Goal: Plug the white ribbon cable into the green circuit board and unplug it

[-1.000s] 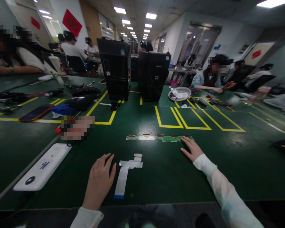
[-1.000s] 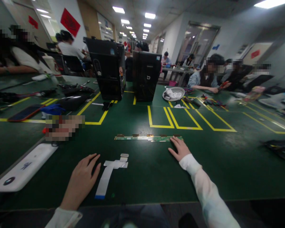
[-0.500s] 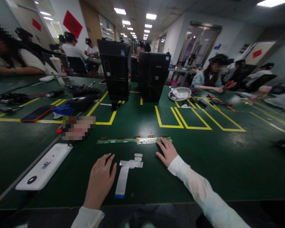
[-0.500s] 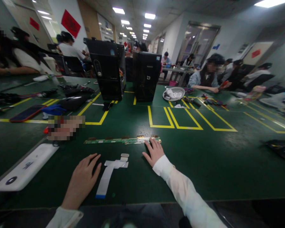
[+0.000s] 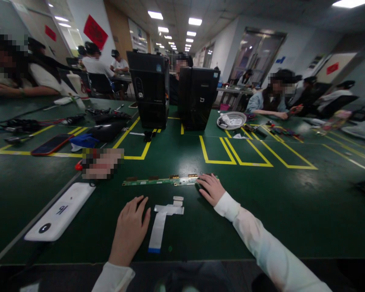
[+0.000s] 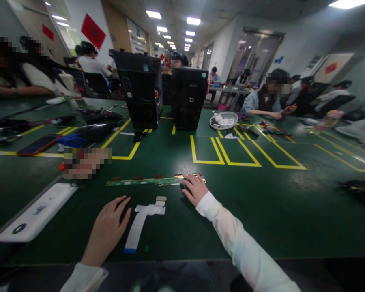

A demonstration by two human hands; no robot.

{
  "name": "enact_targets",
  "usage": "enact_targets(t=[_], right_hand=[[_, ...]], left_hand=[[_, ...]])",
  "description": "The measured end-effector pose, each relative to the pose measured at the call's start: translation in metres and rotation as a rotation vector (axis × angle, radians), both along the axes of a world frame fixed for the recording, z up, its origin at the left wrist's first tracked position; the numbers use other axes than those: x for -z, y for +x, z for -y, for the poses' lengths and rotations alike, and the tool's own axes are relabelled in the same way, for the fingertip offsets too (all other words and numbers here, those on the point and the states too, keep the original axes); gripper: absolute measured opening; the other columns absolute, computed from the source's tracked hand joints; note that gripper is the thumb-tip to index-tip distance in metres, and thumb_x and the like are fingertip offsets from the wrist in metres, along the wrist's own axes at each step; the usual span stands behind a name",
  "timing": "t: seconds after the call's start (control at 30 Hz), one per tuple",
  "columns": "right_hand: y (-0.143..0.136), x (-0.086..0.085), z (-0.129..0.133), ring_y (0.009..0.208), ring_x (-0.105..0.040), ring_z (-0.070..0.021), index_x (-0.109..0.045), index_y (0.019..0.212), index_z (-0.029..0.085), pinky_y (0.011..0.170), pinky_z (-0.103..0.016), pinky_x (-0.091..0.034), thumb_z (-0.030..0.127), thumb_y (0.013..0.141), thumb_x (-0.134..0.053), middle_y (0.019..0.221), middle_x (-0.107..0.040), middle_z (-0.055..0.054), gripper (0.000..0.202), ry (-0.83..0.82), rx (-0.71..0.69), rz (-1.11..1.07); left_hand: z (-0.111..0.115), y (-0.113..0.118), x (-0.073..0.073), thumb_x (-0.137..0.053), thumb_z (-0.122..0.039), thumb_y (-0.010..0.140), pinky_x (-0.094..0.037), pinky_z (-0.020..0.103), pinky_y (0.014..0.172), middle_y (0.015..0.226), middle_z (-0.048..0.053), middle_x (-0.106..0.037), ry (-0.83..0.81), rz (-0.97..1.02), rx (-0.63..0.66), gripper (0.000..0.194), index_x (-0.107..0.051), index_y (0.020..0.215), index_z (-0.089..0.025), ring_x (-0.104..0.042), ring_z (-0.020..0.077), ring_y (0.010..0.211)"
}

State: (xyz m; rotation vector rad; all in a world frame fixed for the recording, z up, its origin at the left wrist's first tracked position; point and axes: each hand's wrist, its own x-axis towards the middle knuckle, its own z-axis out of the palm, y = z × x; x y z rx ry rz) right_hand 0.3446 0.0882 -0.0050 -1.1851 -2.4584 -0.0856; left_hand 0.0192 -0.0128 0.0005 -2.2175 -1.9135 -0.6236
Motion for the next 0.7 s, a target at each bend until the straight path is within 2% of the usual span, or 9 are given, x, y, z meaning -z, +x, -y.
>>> enact_targets(t=[0.17, 0.5, 0.7], right_hand=[[0.003, 0.003, -0.007, 0.12, -0.05, -0.026, -0.055, 0.127, 0.019, 0.107, -0.054, -0.031, 0.039, 0.096, -0.034, 0.123, -0.061, -0.013, 0.042, -0.039, 0.006, -0.05], [-0.01, 0.007, 0.008, 0.12, -0.048, -0.0287, -0.054, 0.129, 0.016, 0.104, -0.052, -0.038, 0.043, 0.095, -0.037, 0.125, -0.054, -0.017, 0.046, -0.05, -0.036, -0.06], [-0.011, 0.007, 0.009, 0.122, -0.046, -0.0286, -0.055, 0.127, 0.016, 0.103, -0.051, -0.039, 0.044, 0.094, -0.04, 0.126, -0.055, -0.016, 0.045, -0.055, -0.055, -0.079]], left_hand=[[0.0, 0.0, 0.0, -0.04, -0.035, 0.093, -0.045, 0.047, 0.098, 0.123, 0.016, -0.059, -0.006, 0.009, -0.007, 0.041, -0.059, 0.123, -0.012, -0.054, 0.0295, 0.116], [0.001, 0.002, -0.003, -0.04, -0.036, 0.094, -0.045, 0.047, 0.098, 0.123, 0.016, -0.059, -0.021, 0.011, -0.016, 0.042, -0.059, 0.122, -0.012, -0.054, 0.0296, 0.115], [0.0, 0.001, -0.002, -0.041, -0.034, 0.093, -0.046, 0.047, 0.096, 0.122, 0.017, -0.059, -0.016, -0.008, -0.015, 0.041, -0.059, 0.121, -0.01, -0.055, 0.0299, 0.114]])
